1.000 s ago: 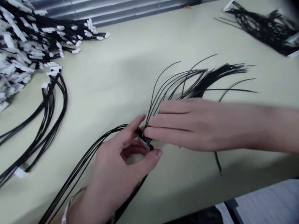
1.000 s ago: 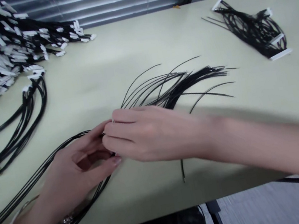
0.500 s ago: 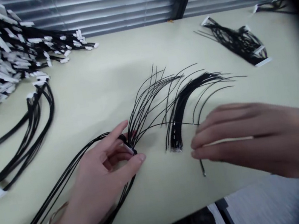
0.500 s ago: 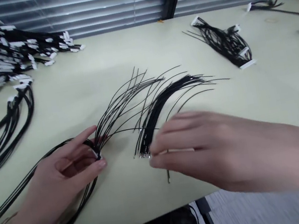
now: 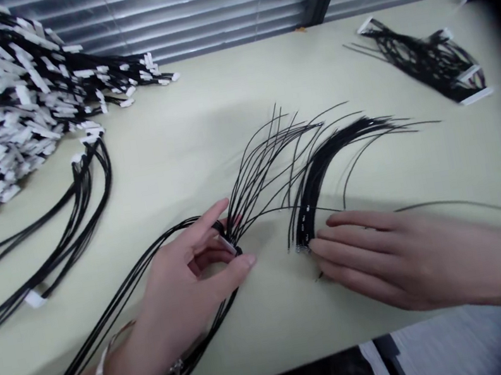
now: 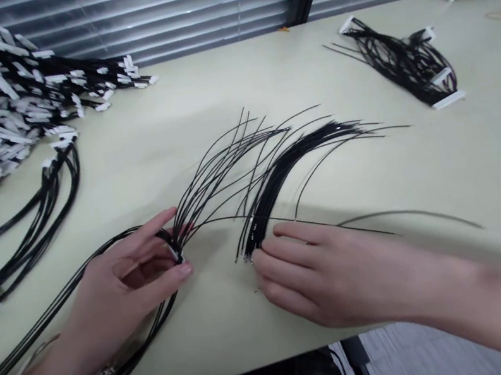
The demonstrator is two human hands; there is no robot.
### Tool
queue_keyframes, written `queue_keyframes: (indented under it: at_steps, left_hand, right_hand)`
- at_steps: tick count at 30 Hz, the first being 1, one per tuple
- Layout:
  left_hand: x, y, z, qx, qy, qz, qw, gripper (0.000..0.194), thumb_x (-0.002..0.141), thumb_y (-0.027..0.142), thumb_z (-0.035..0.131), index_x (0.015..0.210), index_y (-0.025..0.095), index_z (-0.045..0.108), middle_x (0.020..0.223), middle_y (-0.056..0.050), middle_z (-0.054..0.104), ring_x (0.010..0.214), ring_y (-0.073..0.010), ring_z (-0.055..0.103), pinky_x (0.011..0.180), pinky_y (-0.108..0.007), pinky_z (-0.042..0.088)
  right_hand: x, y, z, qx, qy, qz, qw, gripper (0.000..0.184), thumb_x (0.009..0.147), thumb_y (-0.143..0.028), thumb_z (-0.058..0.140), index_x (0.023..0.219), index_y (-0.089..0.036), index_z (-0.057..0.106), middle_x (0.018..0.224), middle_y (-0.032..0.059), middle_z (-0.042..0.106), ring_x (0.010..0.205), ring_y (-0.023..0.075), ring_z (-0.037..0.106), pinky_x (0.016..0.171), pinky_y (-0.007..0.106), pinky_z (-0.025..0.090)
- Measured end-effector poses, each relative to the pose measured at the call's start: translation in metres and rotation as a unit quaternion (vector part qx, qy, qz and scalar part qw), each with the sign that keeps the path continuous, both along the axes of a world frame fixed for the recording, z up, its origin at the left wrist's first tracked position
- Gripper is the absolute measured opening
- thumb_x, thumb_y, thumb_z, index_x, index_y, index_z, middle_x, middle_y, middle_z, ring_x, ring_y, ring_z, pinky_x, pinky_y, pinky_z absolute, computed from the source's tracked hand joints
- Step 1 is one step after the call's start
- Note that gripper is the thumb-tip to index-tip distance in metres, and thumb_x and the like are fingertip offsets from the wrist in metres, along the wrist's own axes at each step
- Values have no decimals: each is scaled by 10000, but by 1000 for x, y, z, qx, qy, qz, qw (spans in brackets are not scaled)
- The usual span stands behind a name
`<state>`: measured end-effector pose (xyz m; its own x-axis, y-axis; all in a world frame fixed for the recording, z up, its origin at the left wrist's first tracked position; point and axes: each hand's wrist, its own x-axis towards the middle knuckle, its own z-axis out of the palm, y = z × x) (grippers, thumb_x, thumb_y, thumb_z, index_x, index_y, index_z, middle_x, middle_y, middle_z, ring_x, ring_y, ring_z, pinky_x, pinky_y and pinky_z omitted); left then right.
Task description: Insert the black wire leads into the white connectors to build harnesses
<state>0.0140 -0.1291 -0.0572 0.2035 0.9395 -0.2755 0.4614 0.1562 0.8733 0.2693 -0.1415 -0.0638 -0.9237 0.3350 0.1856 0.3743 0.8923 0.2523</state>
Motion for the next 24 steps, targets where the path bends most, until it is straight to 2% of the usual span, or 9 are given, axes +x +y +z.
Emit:
queue_keyframes:
  at_steps: [2, 5, 7, 10, 13, 15, 18, 22, 24]
  left_hand:
    - [0, 0, 1, -5, 16, -7, 1000, 618, 726, 302, 671, 1300, 313, 442, 778, 48, 626, 718, -79, 617, 713, -156, 521]
    - [-1, -2, -1, 8, 33, -26, 999, 618, 727, 305, 674, 1294, 355, 435, 782, 64, 628, 722, -66, 612, 713, -134, 509]
    - [-2, -3, -5, 30, 33, -37, 998, 618, 732, 313, 674, 1287, 411, 419, 783, 82, 629, 714, -57, 612, 707, -125, 503]
    - [-4, -5, -9, 43, 29, -49, 997, 619, 746, 316, 665, 1278, 472, 390, 829, 100, 648, 742, -56, 627, 717, -128, 502]
    - [-4, -5, -11, 41, 21, -54, 998, 613, 754, 326, 655, 1278, 483, 380, 879, 102, 665, 791, -68, 641, 735, -141, 508]
    - [-4, -6, -10, 37, 20, -50, 998, 607, 757, 332, 651, 1278, 483, 378, 891, 102, 669, 793, -72, 643, 733, -146, 513]
    - [-3, -5, -11, 36, 28, -48, 998, 605, 759, 324, 647, 1273, 491, 377, 887, 110, 677, 780, -75, 647, 739, -162, 519]
    - [-4, -5, -11, 33, 28, -51, 998, 610, 757, 329, 644, 1273, 501, 368, 899, 108, 685, 810, -96, 656, 762, -206, 529]
    - [-4, -5, -11, 32, 28, -46, 998, 611, 748, 332, 651, 1271, 491, 379, 906, 101, 686, 812, -103, 659, 759, -216, 534]
  right_hand:
    - [-7, 5, 2, -23, 30, -6, 999, 225, 882, -61, 323, 901, -124, 538, 887, 70, 624, 818, 204, 571, 743, 380, 477]
    - [-22, 12, 10, -132, 73, -90, 985, 221, 895, -85, 312, 900, -124, 530, 823, 61, 598, 704, 172, 549, 570, 296, 468]
    - [-33, 16, 17, -173, 82, -103, 976, 267, 877, -44, 288, 899, -124, 541, 846, 67, 585, 706, 163, 537, 540, 269, 452]
    - [-46, 22, 26, -116, 97, -39, 988, 351, 839, 27, 254, 889, -92, 580, 871, 99, 596, 780, 187, 541, 604, 300, 454]
    - [-53, 26, 28, -44, 83, 6, 996, 391, 839, 37, 239, 882, -76, 611, 862, 106, 609, 798, 193, 534, 681, 337, 449]
    - [-54, 27, 27, -30, 61, -1, 998, 382, 838, 32, 252, 946, -48, 610, 892, 121, 602, 837, 207, 521, 705, 356, 440]
    - [-55, 26, 28, -58, 52, -25, 997, 333, 858, -13, 299, 1009, -22, 596, 900, 115, 581, 829, 201, 496, 713, 347, 441]
    - [-57, 27, 31, -32, 75, 8, 997, 318, 875, -43, 315, 933, -53, 627, 827, 88, 578, 777, 181, 485, 726, 326, 456]
    - [-59, 28, 31, -8, 47, 8, 999, 338, 868, -41, 302, 931, -66, 633, 849, 96, 580, 807, 194, 482, 758, 347, 452]
